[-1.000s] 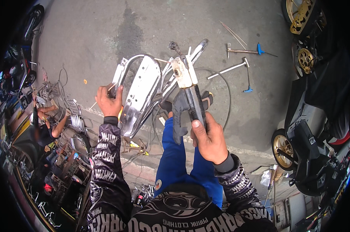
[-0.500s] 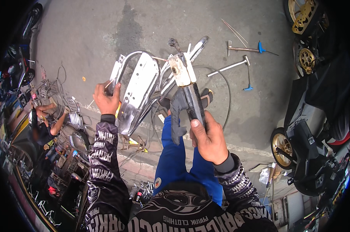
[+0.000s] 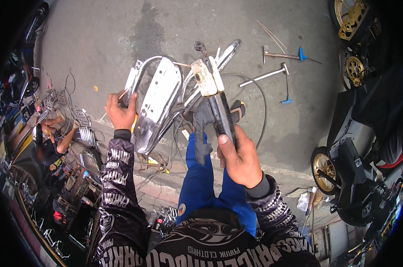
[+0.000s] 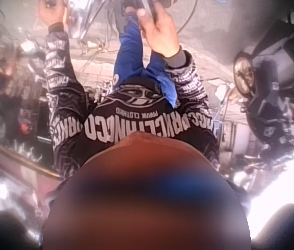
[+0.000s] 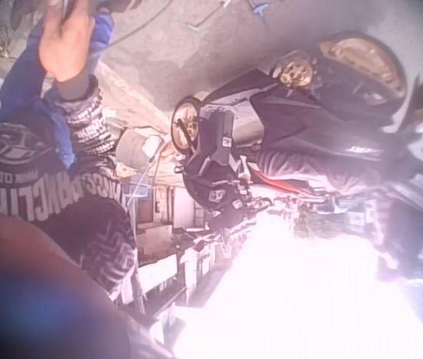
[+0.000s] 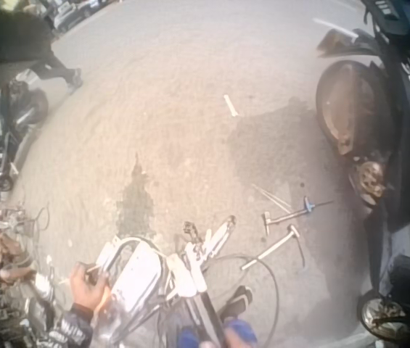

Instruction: The person hammers a chrome motorcycle rear rack, then uses a welding torch to weld the frame while seated on the ground. The person repositions the frame and continues welding multiple joints.

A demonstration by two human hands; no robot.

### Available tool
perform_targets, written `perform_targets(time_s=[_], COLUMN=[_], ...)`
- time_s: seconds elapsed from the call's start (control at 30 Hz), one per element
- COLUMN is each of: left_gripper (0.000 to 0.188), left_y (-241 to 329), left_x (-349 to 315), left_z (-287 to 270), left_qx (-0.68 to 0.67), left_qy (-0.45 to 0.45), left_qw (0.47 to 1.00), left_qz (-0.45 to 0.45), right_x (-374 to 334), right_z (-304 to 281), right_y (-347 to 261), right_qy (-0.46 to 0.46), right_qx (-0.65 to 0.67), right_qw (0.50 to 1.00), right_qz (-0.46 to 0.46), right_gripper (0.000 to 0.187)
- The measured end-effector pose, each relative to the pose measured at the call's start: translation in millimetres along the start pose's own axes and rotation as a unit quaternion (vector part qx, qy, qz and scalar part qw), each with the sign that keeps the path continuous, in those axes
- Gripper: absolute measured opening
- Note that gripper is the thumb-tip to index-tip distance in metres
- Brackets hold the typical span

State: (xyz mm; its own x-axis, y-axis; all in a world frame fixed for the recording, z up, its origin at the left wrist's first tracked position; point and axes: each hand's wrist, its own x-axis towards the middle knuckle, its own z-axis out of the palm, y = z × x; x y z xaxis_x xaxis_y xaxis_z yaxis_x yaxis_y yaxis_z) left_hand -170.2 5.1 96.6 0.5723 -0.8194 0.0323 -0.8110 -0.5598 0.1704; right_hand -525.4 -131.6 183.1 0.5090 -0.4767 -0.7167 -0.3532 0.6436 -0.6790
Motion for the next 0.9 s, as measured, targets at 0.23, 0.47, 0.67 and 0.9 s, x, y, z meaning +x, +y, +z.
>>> perform_targets(time_s=[0.23, 0.47, 0.67, 0.9], left_gripper=[0.040, 0.037, 0.037, 0.038], left_y=[-1.0, -0.9, -0.6, 1.2], left_x=[0.6, 1.1, 2.0, 1.7], left_z=[-0.9, -1.5, -1.5, -3.1], left_qx=[-0.013, -0.010, -0.021, -0.013], left_qy=[-0.008, 0.000, 0.000, -0.001], left_qw=[1.000, 1.000, 1.000, 1.000], left_qz=[-0.006, -0.003, -0.010, -0.007], right_x=[2.5, 3.7, 3.4, 3.2], right_z=[-1.5, 1.0, 0.7, 3.5], right_y=[-4.0, -4.6, -2.4, 0.1], right_qy=[-0.005, 0.001, 0.000, 0.009], right_qx=[-0.004, -0.025, -0.020, -0.019], right_qw=[1.000, 1.000, 1.000, 1.000], right_qz=[0.014, -0.008, -0.006, -0.004], right_gripper=[0.037, 0.038, 0.038, 0.035])
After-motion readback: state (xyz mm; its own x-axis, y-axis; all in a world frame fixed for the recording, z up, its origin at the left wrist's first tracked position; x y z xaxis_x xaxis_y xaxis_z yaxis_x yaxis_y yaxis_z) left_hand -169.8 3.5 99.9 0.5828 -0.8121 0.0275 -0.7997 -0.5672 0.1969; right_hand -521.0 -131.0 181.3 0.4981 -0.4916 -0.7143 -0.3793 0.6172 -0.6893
